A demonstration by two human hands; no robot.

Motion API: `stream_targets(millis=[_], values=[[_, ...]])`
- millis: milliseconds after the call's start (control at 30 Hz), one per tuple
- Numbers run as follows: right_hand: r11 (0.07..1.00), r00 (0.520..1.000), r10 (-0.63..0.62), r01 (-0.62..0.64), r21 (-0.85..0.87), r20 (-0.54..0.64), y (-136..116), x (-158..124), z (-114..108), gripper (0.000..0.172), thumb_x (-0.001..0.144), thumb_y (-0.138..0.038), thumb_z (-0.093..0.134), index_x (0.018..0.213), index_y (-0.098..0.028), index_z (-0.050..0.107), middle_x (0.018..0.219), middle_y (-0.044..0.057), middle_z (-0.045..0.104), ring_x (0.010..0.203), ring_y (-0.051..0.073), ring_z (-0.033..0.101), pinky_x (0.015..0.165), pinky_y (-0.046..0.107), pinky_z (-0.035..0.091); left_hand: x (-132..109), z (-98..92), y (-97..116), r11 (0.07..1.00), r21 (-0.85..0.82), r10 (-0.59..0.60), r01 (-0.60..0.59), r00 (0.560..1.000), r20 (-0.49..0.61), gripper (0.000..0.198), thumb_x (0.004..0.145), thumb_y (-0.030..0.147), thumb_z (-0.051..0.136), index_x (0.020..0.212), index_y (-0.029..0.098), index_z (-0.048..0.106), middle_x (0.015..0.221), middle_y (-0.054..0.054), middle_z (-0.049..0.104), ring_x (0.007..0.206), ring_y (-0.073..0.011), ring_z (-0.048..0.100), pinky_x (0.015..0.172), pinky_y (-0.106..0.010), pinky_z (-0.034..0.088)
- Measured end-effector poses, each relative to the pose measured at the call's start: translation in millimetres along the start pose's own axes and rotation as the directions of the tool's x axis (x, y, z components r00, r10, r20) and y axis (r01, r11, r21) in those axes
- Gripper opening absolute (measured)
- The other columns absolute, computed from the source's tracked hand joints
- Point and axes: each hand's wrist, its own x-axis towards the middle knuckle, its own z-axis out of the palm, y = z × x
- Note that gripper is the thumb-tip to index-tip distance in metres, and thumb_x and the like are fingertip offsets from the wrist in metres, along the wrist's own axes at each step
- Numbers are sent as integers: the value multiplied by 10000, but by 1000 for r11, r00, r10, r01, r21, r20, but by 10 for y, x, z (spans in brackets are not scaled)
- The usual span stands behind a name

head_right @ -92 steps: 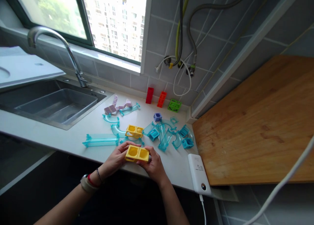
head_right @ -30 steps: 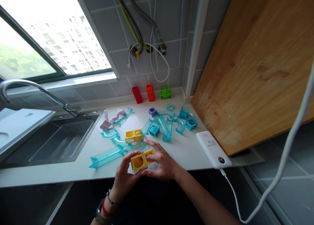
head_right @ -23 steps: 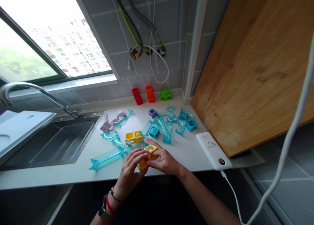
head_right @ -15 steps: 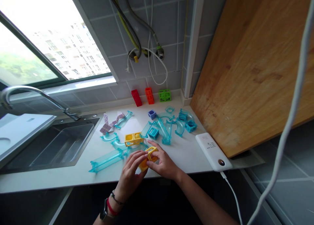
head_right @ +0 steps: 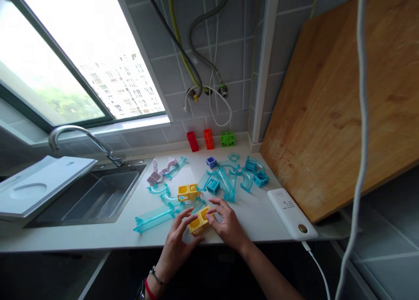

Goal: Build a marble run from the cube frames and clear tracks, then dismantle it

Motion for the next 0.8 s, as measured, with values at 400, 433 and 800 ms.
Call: stream_targets(millis=[400,433,800], values=[[989,968,-112,130,-69,225,53,-27,43,558,783,-426,793,1304,-289,649,1464,107,494,1370,321,446,1152,520,358,951,-786,-31,956,287,40,-70,993,109,379,906,311,645,1278,254,594,1256,-95,634,1169,-263,614,1012,-474,503],[988,965,-108,131,-83,238,48,-32,48,569,784,-429,790,1317,-298,640,1469,106,492,1375,321,440,1156,524,354,1029,-767,-87,951,300,36,-70,992,118,424,883,313,672,1292,246,585,1258,-101,633,1166,-270,618,1006,-478,507],[990,988,-139,140,-4,70,114,-11,55,319,898,-346,647,1200,-266,712,1357,108,578,1253,289,563,1080,490,450,1177,-406,-595,955,298,-48,-9,981,187,796,765,228,769,1476,250,412,1232,-126,663,1120,-290,657,972,-483,519]])
